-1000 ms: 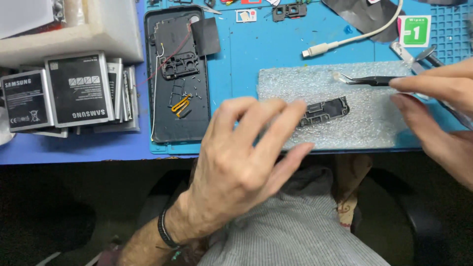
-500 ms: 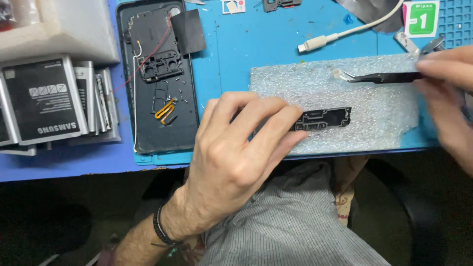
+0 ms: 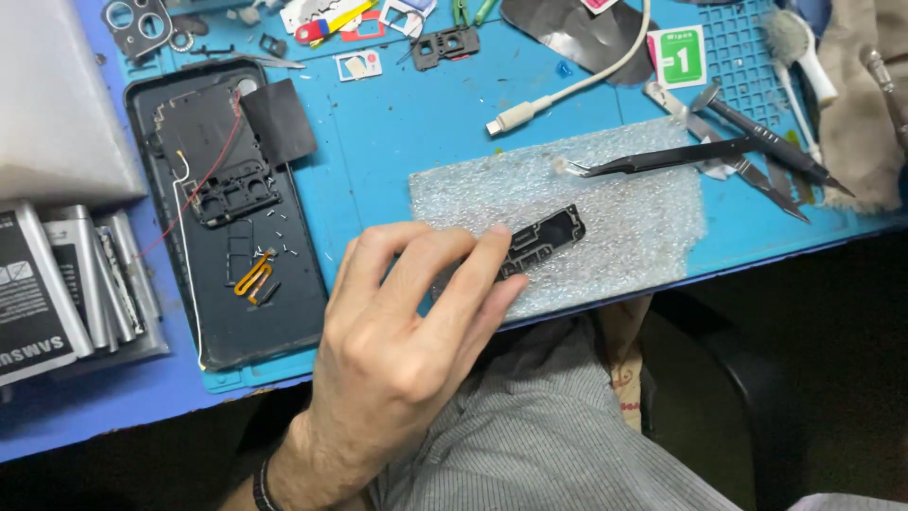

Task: Cleaning and inspecting small electronic components during a mobile phone repair process

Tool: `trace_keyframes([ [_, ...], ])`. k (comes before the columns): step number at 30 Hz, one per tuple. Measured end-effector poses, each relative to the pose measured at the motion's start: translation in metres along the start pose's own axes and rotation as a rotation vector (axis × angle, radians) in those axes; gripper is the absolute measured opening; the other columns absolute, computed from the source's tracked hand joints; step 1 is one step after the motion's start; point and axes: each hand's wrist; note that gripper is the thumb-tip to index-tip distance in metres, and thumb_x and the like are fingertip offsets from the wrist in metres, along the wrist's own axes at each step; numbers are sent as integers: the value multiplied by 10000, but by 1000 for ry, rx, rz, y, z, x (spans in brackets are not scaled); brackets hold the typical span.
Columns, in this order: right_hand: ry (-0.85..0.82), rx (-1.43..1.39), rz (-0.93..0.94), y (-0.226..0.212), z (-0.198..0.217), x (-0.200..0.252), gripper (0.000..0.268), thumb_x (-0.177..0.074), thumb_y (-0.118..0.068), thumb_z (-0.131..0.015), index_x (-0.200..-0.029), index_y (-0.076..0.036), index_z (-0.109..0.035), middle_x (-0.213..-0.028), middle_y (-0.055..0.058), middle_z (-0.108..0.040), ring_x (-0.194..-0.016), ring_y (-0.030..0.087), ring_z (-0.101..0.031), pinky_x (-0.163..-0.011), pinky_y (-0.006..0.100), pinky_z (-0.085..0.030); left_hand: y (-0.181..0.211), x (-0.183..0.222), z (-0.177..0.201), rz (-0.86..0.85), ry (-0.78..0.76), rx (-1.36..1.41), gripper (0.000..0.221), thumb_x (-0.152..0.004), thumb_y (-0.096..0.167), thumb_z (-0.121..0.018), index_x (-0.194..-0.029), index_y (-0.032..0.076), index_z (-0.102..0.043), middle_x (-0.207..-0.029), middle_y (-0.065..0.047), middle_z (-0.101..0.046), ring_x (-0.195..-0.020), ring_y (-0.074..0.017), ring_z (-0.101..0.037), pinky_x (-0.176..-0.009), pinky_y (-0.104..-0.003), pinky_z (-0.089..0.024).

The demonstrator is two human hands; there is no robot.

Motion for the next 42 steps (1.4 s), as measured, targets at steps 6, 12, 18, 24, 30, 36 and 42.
trace_keyframes([
  [6,-78,327,42,-224,-19,2,332,-1308,61,-818,-1607,151,-704,-1301,273,-711,-918,269,-603,-722,335,-479,2,3,0,-3,7,-26,237,-1086,168,-746,-1228,-20,-720,-1099,-106,-683,-966,-348,-599,-871,-469,-516],
  [12,1,331,178,-236,-43,-15,320,-1180,192,-666,-1499,199,-641,-1262,341,-623,-1061,443,-618,-1014,492,-492,2,3,11,-41,59,-13,267,-1076,196,-713,-1200,-40,-702,-1078,-139,-661,-958,-359,-589,-836,-473,-497],
  [18,-27,1093,50,-254,-39,-37,296,-1090,-304,-681,-886,-90,-654,-968,99,-723,-977,260,-709,-899,366,-536,1,9,2,14,67,91,374,-993,269,-791,-1216,-7,-674,-1080,-147,-652,-989,-348,-573,-900,-449,-509],
  [24,-34,1180,105,-250,-31,-48,300,-1025,-309,-636,-829,-84,-669,-902,117,-734,-821,258,-715,-862,361,-561,2,11,0,-12,88,18,266,-984,208,-815,-1129,13,-708,-1065,-128,-611,-982,-338,-557,-864,-445,-508],
  [30,-79,222,49,-294,-5,-1,101,-1363,106,-620,-1430,116,-545,-1276,279,-630,-1122,373,-621,-879,448,-490,0,12,-2,35,55,97,331,-939,194,-876,-1123,-6,-686,-1069,-144,-569,-968,-345,-521,-888,-430,-490],
  [36,-285,-143,-317,-408,-11,34,167,-996,-11,-756,-1160,19,-759,-1059,158,-781,-951,186,-725,-918,253,-532,-4,12,-4,-11,92,114,268,-982,110,-885,-1111,-34,-699,-1067,-145,-598,-963,-338,-537,-865,-441,-508],
  [42,-349,2,-108,-436,-27,16,77,-1035,0,-808,-1105,-32,-817,-997,113,-707,-747,141,-602,-604,218,-361,-4,13,-3,10,84,61,235,-1066,210,-791,-1081,-1,-690,-893,-91,-483,-853,-310,-457,-749,-439,-393],
])
Point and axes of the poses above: each hand's wrist, its own x-axis away from the middle knuckle, its own z-axis out of the back of the hand, y = z × x
